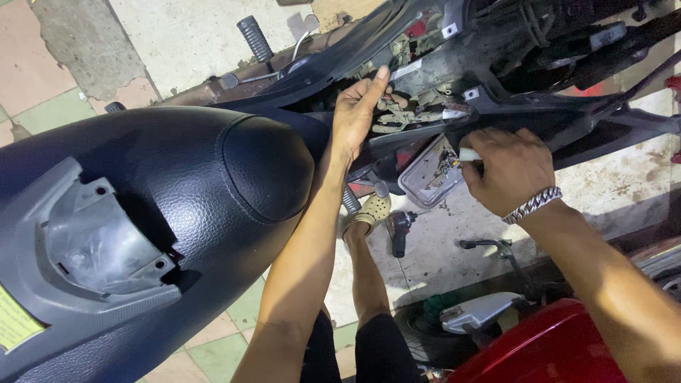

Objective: The person unscrews fasteners on the motorcycle fairing using a power drill and a screwdriver, disconnects electrical wire connectors by hand, and removes plastic panels from the motorcycle body.

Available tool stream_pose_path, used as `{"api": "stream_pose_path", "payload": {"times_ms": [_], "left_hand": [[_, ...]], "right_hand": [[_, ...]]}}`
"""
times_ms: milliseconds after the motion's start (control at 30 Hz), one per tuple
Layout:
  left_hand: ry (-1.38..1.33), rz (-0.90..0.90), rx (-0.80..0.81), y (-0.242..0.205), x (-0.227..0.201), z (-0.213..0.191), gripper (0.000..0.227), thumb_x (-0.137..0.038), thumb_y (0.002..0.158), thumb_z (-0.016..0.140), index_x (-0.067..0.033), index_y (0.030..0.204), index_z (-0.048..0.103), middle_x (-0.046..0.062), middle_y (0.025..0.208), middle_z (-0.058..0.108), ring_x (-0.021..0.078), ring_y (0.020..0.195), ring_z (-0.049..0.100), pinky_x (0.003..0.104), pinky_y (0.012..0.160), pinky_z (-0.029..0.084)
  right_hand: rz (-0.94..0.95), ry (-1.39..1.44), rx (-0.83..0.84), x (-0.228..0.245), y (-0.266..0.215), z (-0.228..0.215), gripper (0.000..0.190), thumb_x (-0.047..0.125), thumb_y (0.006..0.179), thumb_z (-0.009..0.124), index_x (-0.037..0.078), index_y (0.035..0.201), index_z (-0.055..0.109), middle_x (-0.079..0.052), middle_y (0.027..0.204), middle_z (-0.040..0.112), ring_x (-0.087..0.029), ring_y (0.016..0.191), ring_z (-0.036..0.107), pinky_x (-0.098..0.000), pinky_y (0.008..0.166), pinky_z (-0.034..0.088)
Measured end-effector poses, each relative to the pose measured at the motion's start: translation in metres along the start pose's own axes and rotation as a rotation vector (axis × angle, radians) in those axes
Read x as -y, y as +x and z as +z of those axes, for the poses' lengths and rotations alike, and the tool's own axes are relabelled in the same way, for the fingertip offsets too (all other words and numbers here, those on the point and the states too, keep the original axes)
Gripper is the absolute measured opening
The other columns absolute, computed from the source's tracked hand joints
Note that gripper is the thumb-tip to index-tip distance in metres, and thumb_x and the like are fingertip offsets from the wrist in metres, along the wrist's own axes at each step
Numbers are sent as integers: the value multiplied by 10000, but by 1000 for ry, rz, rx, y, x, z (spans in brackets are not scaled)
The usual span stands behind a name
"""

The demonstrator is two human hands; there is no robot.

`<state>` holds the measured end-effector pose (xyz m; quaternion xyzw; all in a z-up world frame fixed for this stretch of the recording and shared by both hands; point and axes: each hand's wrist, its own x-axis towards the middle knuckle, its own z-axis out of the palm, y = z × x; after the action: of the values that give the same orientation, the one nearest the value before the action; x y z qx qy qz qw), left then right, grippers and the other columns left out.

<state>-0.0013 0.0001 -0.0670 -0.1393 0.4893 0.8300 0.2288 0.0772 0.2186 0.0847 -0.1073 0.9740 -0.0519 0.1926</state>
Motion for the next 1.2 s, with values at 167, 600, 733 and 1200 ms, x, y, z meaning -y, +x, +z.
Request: {"api": "stream_pose_path", "payload": {"times_ms": [167, 600, 733, 1200], "left_hand": [[-8, -5, 61, 1, 2, -6, 458, -468, 996, 624, -36, 885, 726, 131, 847, 787, 132, 764, 690, 266, 783, 543], [12, 111, 61, -5, 17, -9, 457, -231, 1049, 753, -133, 735, 435, 49, 794, 655, 168, 936, 719, 274, 741, 387], [-216, 197, 206, -17, 10, -8, 343, -136, 1009, 761, -130, 822, 473, 26, 888, 666, 167, 1010, 700, 277, 861, 467], [192, 82, 12, -63, 19, 3, 246, -247, 972, 746, -69, 1140, 776, 36, 979, 776, 123, 899, 717, 294, 749, 538]], "right_hand": [[-11, 14, -6, -1, 1, 1, 274, 270, 848, 702, 119, 1076, 681, -102, 1014, 723, -312, 906, 697, -457, 865, 508], [-65, 119, -26, 8, 3, -9, 293, 241, 835, 717, 102, 1092, 698, -145, 1021, 681, -350, 1007, 649, -492, 884, 476], [-125, 232, -74, 8, 8, -14, 300, 161, 848, 693, 53, 1124, 647, -174, 1058, 661, -384, 1013, 624, -509, 907, 471], [-120, 0, -150, 10, 2, -11, 293, 220, 875, 684, 143, 1156, 719, -120, 1023, 721, -306, 1023, 662, -465, 1001, 449]]}}
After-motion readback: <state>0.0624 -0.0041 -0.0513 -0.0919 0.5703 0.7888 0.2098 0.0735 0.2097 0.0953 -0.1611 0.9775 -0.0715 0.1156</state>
